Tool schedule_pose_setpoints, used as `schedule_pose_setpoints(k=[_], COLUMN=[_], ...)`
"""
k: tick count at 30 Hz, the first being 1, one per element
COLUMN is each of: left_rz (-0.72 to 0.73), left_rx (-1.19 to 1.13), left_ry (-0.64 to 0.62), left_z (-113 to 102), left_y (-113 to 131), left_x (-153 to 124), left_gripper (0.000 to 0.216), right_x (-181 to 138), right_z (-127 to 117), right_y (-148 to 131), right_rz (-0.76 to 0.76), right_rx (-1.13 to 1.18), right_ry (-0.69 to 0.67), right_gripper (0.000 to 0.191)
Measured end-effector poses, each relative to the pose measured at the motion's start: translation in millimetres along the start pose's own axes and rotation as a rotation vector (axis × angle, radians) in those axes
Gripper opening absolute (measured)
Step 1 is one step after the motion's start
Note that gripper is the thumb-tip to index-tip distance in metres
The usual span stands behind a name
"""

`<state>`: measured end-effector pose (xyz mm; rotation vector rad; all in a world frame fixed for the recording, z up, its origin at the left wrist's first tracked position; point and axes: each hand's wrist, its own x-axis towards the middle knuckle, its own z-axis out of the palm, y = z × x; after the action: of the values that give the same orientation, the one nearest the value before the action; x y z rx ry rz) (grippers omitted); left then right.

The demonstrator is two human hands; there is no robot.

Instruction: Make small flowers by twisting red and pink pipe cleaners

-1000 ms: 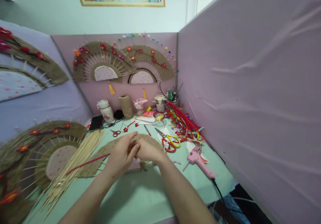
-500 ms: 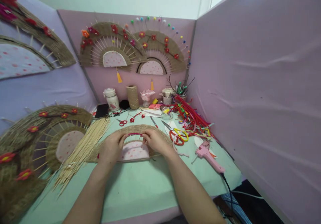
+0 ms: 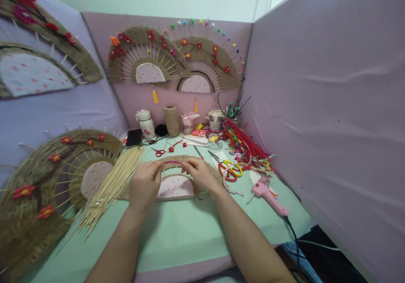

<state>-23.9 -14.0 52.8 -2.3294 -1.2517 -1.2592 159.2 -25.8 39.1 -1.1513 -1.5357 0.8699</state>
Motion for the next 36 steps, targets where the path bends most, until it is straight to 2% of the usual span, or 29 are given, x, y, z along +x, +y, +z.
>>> schedule_pose_setpoints(k=[3,6,9,13,19,23,28,32,36], left_rz=[0.000,-0.002,0.021,0.088,0.123,0.144,0.149,0.177,0.209], left_rx=[-0.025,-0.071,-0.103,-0.132,-0.137,-0.143,-0.132,-0.128,-0.126], left_ry=[0.075,0.120,0.179,0.255,0.206,0.159,0.147,0.140,0.156], left_z=[-1.3,-0.2,-1.5,-5.8,-2.9,1.1,1.2,1.4,2.7], left_y=[-4.1,-6.6,-6.8,-6.1,-6.4,-5.1,-2.9,1.7,6.7], left_x=[0.7,-0.1,-1.5,-2.7,-3.5,-4.4,-4.4,-4.8,-4.8], left_gripper=[0.020,0.019,0.019,0.020,0.021,0.020,0.019,0.018,0.019], right_x=[1.3,3.1,4.9,5.5,-2.5,-7.2,-5.3,-0.7,1.3], right_z=[0.5,2.5,5.6,9.1,12.4,13.7,13.5,18.6,26.4], right_y=[2.1,8.4,15.9,18.9,-1.3,-9.5,-3.9,1.0,-0.9], right_rz=[0.019,0.023,-0.009,-0.092,-0.323,-0.380,-0.245,-0.020,0.078], right_rx=[0.178,0.234,0.148,-0.026,-0.064,-0.101,0.083,0.455,0.781], right_ry=[0.027,0.040,0.044,0.149,0.330,0.345,0.300,0.323,0.346], right_gripper=[0.028,0.031,0.030,0.022,0.023,0.011,0.015,0.014,0.011])
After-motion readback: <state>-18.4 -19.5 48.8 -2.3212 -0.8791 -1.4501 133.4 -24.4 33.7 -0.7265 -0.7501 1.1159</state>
